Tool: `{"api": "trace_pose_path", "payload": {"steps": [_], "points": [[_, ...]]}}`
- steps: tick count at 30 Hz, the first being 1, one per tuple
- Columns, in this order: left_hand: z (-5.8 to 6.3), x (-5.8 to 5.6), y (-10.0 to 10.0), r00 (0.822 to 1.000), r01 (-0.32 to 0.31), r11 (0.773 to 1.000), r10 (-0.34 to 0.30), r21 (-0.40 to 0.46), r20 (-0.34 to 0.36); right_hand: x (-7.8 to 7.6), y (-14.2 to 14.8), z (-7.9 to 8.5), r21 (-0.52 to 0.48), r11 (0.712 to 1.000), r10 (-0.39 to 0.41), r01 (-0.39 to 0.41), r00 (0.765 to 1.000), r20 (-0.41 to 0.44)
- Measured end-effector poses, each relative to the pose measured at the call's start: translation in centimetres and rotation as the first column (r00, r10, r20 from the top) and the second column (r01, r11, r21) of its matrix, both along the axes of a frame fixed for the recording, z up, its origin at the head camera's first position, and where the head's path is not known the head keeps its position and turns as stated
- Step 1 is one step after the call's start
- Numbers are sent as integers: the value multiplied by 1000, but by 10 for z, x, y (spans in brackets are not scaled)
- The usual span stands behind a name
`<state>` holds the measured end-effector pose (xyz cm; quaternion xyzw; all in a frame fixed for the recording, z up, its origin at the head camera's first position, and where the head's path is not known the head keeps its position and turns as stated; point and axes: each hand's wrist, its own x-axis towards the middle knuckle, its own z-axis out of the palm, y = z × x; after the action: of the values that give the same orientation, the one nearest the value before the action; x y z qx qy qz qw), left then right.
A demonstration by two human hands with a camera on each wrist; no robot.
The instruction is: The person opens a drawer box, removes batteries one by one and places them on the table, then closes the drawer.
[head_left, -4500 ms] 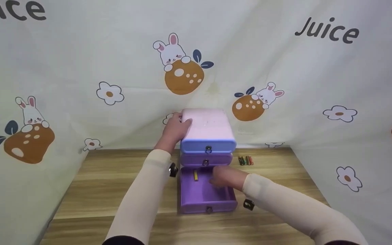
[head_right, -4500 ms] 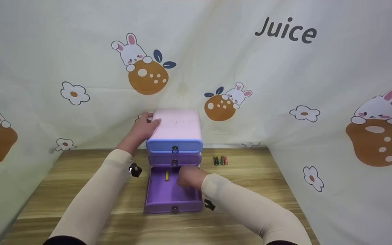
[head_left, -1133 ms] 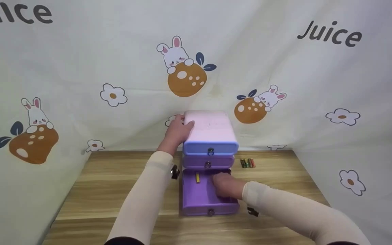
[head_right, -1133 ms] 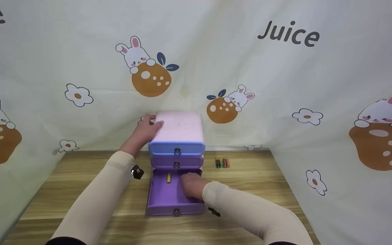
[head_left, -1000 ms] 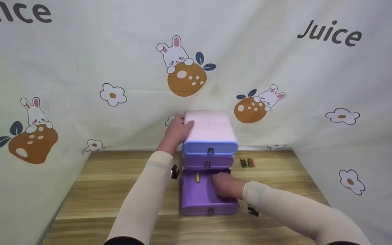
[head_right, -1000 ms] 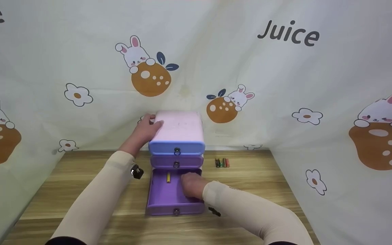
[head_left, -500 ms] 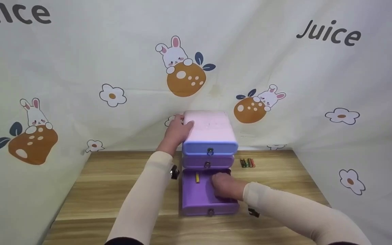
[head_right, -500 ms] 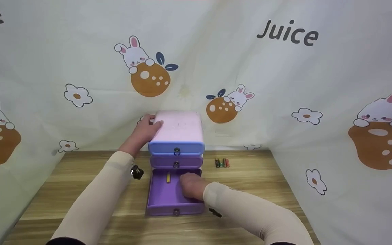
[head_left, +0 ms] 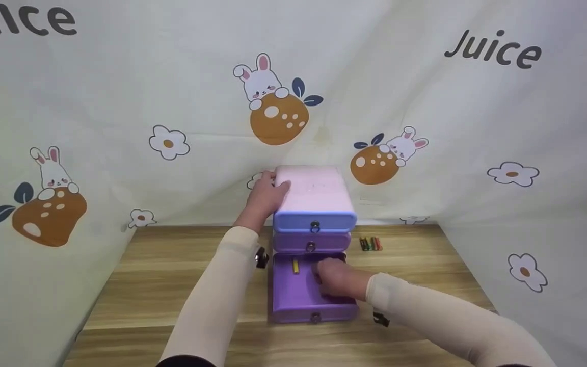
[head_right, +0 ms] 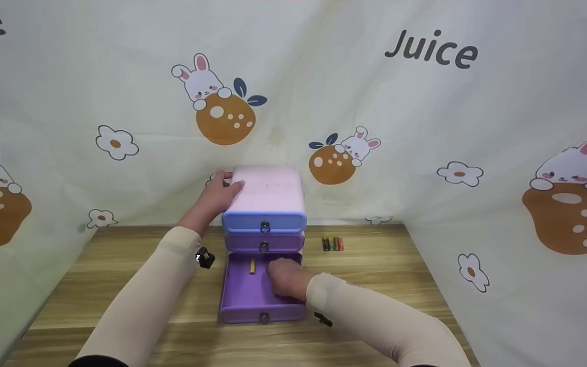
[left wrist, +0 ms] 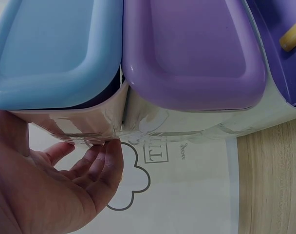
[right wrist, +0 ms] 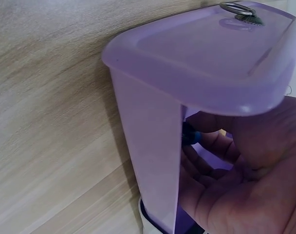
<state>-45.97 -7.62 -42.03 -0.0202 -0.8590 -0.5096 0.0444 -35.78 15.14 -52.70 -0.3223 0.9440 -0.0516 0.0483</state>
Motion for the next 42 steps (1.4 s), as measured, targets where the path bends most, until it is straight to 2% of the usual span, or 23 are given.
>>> {"api": "trace_pose_path", "payload": {"steps": [7,12,15,22,29,42], "points": [[-1,0,0,1000,-2,1000,2,0,-9,-1,1,9,-79,997,-21,27,997,77],[0,0,0,1000,-7,1000,7,-3,-9,1,6,21,-157,988,28,-15,996,85],[1,0,1,1000,-9,1000,9,1,-10,3,9,28,-193,981,33,-13,994,100],[0,-1,0,1000,-6,1000,5,-8,-20,4,17,41,-241,970,10,20,992,126],[-1,-2,0,1000,-4,1000,4,-4,-19,8,29,52,-323,942,-22,94,975,221],[2,2,0,1000,0,1000,0,12,-14,5,53,65,-410,902,-48,136,975,217]]}}
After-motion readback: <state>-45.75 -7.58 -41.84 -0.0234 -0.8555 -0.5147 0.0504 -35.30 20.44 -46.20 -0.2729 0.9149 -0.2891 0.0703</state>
